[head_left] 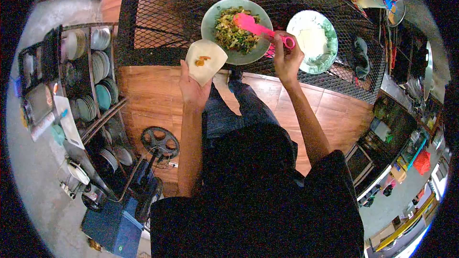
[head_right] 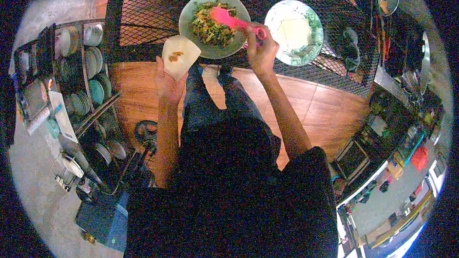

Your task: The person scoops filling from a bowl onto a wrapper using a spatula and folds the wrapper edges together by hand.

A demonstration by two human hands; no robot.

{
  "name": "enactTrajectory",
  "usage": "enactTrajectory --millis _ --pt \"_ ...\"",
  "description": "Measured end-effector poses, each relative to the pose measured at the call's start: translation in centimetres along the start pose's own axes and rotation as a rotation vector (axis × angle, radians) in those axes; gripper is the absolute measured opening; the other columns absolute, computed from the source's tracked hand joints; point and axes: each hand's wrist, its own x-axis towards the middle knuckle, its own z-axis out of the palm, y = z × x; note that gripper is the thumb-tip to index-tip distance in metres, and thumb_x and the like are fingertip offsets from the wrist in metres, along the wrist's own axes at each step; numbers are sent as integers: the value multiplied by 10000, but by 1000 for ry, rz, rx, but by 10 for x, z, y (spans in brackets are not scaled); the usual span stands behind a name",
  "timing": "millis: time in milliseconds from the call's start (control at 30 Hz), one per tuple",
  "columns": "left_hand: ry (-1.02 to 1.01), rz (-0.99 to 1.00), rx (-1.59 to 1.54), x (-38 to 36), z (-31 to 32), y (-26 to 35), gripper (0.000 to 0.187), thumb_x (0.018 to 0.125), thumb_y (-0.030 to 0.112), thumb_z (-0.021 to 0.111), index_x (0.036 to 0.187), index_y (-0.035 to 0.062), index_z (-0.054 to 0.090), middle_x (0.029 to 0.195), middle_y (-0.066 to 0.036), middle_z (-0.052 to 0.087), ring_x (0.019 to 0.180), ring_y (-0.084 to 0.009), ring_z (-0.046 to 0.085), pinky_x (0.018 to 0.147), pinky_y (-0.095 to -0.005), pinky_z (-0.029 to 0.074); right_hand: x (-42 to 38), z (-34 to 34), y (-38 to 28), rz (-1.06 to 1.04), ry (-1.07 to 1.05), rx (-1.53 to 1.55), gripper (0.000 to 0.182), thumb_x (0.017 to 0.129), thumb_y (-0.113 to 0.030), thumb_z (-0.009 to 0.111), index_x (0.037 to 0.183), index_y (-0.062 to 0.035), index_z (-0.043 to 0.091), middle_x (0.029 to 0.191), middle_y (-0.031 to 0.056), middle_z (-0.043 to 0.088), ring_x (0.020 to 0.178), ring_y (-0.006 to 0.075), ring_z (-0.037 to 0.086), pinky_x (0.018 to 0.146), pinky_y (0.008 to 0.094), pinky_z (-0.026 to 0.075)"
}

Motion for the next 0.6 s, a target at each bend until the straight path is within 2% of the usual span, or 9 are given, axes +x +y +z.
enactTrajectory --millis 33,100,133,300,367,467,600 --pt "-37 6 -4 1 -2 -1 516 977 414 317 1290 13 400 1281 -119 493 1187 -259 481 1018 -404 378 0 -3 3 -1 0 2 154 898 -106 581 960 32 611 787 66 647 707 77 564 644 232 478" --pt "-74 12 -9 1 -3 -1 519 976 417 319 1289 12 400 1278 -117 496 1186 -257 482 1016 -403 380 1 -9 4 232 54 101 149 900 -98 574 954 37 607 820 65 643 739 99 587 685 250 490" --pt "-49 -2 -6 1 -3 0 518 975 419 320 1289 14 401 1276 -117 498 1184 -257 484 1014 -403 383 2 -9 13 121 87 144 174 897 -133 585 943 34 606 839 87 644 753 126 597 687 281 506" --pt "-42 -6 2 3 -7 0 525 972 429 321 1287 17 403 1271 -117 503 1181 -255 486 1010 -404 388 7 -14 16 113 102 184 157 895 -120 586 939 28 612 851 90 641 786 121 592 715 281 499" --pt "-103 2 66 9 -18 -3 533 939 495 370 1277 90 443 1262 -74 514 1169 -257 487 986 -419 379 10 -12 15 24 91 42 156 895 -120 585 935 27 613 834 95 648 763 127 602 698 280 502" --pt "-65 21 95 6 -13 -3 533 941 495 362 1274 88 447 1253 -72 521 1161 -254 493 967 -411 391 14 -9 17 88 84 146 149 899 -116 584 943 23 616 845 56 635 726 98 567 689 242 468" --pt "-71 -9 69 8 -15 -2 529 941 494 362 1271 90 449 1245 -72 526 1147 -257 503 950 -414 401 15 -8 8 68 50 52 146 897 -111 584 942 23 622 839 63 643 749 100 580 677 247 477"
